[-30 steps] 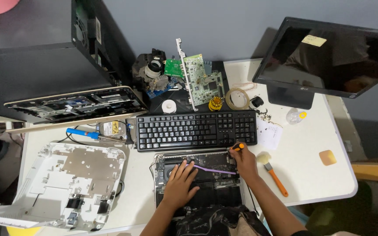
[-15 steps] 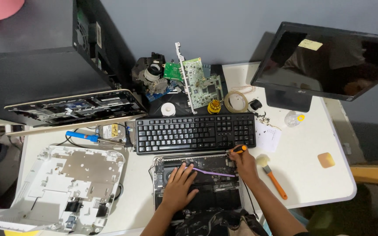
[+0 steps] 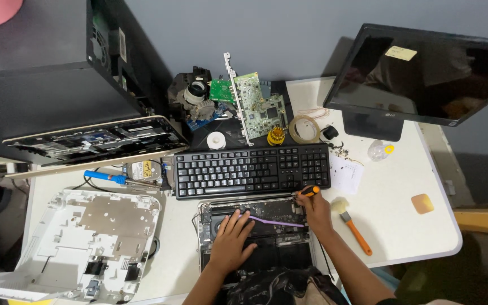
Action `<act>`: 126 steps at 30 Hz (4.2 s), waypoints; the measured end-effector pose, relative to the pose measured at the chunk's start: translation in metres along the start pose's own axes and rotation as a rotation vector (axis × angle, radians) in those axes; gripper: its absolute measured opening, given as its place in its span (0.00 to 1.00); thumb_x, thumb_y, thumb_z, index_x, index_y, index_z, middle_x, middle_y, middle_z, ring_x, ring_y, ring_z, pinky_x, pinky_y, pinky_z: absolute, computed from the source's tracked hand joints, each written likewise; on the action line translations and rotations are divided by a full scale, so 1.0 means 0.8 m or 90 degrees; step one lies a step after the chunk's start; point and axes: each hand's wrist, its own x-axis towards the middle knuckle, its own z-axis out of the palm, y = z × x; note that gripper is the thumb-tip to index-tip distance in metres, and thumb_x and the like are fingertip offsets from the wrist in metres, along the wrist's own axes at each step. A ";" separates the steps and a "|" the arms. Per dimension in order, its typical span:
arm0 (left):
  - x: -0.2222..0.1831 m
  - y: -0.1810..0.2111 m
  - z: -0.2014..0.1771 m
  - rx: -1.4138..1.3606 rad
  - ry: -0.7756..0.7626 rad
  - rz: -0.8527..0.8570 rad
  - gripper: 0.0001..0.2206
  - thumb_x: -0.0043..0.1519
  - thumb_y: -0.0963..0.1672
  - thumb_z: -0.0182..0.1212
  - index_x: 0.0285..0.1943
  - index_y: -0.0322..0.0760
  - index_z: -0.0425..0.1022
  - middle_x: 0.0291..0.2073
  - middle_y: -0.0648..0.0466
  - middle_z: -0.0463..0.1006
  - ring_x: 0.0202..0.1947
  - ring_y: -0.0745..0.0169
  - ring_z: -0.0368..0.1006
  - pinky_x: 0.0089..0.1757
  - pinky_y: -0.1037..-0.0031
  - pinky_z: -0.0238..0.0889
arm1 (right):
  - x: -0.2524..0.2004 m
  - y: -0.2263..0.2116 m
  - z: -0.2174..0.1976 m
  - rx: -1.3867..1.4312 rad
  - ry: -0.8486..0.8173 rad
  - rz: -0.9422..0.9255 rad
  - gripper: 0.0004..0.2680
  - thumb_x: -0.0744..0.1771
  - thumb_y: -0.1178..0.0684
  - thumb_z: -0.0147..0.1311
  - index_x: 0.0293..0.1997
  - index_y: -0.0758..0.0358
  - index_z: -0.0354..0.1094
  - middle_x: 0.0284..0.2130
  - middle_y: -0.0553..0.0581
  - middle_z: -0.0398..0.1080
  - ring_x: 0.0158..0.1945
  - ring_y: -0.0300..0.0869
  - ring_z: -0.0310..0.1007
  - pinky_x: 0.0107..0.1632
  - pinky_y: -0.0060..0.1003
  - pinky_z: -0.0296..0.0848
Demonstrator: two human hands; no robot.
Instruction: Repairing a laptop by removing screws and cleaning internal components with a brush
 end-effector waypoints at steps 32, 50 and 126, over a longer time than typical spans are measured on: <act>0.001 0.000 -0.001 -0.024 -0.015 -0.010 0.29 0.65 0.55 0.58 0.72 0.41 0.66 0.76 0.52 0.56 0.77 0.45 0.45 0.68 0.48 0.38 | -0.008 -0.014 -0.003 -0.087 0.005 -0.052 0.08 0.70 0.44 0.49 0.48 0.52 0.69 0.32 0.49 0.79 0.38 0.38 0.79 0.42 0.35 0.72; 0.002 -0.002 -0.001 -0.032 -0.003 -0.007 0.29 0.63 0.54 0.61 0.71 0.41 0.67 0.76 0.52 0.57 0.76 0.42 0.46 0.67 0.48 0.39 | -0.003 -0.010 0.001 -0.120 -0.002 -0.008 0.08 0.69 0.43 0.49 0.47 0.50 0.68 0.34 0.49 0.81 0.38 0.41 0.82 0.39 0.36 0.74; 0.057 0.032 -0.037 -0.196 0.069 -0.077 0.12 0.59 0.50 0.69 0.45 0.42 0.83 0.74 0.44 0.58 0.76 0.28 0.38 0.66 0.33 0.34 | -0.003 -0.005 0.005 -0.105 0.045 -0.009 0.13 0.70 0.39 0.44 0.50 0.55 0.69 0.41 0.49 0.81 0.42 0.41 0.84 0.44 0.37 0.78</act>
